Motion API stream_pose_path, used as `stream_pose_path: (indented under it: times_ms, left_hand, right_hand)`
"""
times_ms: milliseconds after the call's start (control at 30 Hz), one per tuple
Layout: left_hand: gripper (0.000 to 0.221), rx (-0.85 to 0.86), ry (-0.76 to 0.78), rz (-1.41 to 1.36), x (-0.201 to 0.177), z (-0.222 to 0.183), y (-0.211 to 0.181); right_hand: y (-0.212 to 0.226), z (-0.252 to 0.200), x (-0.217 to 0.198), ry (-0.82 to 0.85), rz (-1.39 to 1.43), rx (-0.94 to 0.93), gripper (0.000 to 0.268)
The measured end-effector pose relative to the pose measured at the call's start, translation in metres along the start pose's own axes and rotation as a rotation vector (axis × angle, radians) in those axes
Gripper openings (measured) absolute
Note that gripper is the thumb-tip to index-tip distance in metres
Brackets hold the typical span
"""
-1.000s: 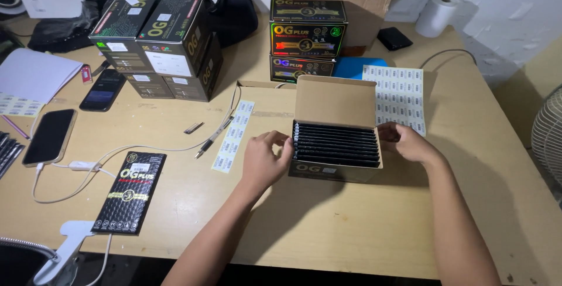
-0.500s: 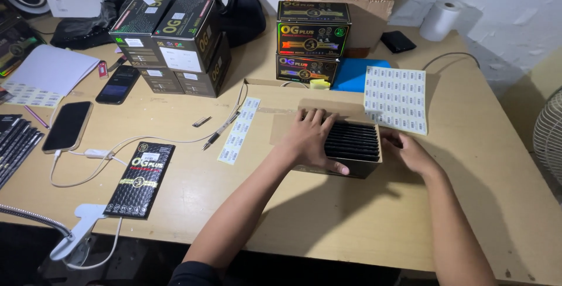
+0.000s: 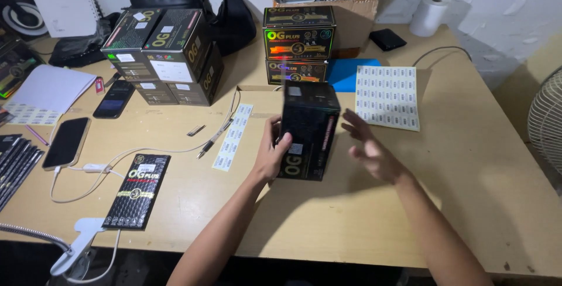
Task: Unboxing, inspecting, and labeling mobile phone replacement screens for inventory or shipping.
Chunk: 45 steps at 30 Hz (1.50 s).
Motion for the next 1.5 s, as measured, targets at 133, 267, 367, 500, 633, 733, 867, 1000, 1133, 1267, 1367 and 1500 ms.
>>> stream_pose_path:
  times_ms: [133, 267, 367, 500, 633, 733, 867, 1000, 1133, 1267, 1367, 1500]
  left_hand:
    - [0.072, 0.067, 0.034, -0.129, 0.018, -0.006, -0.027]
    - [0.084, -0.075, -0.053, -0.84, 0.038, -0.014, -0.043]
    - [0.095, -0.088, -0.181, -0.959, 0.026, -0.009, -0.037]
    - [0.098, -0.114, -0.358, -1.09, 0.02, -0.005, -0.045]
    - [0.1, -0.272, -0.566, -1.078, 0.01, -0.01, -0.023]
    - [0.094, -0.354, -0.591, -0.954, 0.004, -0.014, -0.02]
    - [0.092, -0.444, -0.565, -0.788, 0.002, -0.016, -0.034]
    - [0.083, -0.338, -0.427, -0.822, 0.002, -0.008, -0.019]
    - [0.08, -0.304, -0.383, -0.817, 0.004, -0.005, -0.01]
    - [0.077, -0.297, -0.355, -0.752, 0.007, -0.008, -0.012]
    - [0.073, -0.306, -0.388, -0.676, 0.001, -0.006, -0.006]
    - [0.071, -0.326, -0.456, -0.585, -0.005, -0.01, -0.005]
  right_hand:
    - [0.079, 0.008, 0.05, 0.002, -0.155, -0.178, 0.123]
    - [0.079, 0.019, 0.043, -0.303, -0.168, -0.188, 0.105]
    - [0.089, 0.029, 0.046, -0.372, -0.195, -0.201, 0.098]
    - [0.098, 0.042, 0.053, -0.419, -0.22, -0.166, 0.092]
    - [0.104, 0.054, 0.053, -0.427, -0.259, -0.132, 0.089]
    - [0.099, 0.058, 0.051, -0.438, -0.221, -0.122, 0.088]
    - [0.093, 0.06, 0.045, -0.424, -0.179, -0.054, 0.087]
    - [0.088, 0.058, 0.036, -0.413, -0.142, -0.033, 0.088]
    - [0.078, 0.056, 0.031, -0.402, -0.085, -0.023, 0.086]
    - [0.075, 0.051, 0.028, -0.404, -0.037, -0.007, 0.084]
    - [0.077, 0.051, 0.026, -0.416, -0.061, -0.004, 0.084]
    - [0.079, 0.048, 0.028, -0.417, -0.107, 0.009, 0.083]
Point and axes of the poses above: each hand's wrist, its own z-axis towards the middle knuckle, its own x-axis out of the palm, y = z × x, the point moved 8 cm from there along z, towards the middle knuckle, and after that the axes turned 8 degrees about x, right-handed, at the moved point
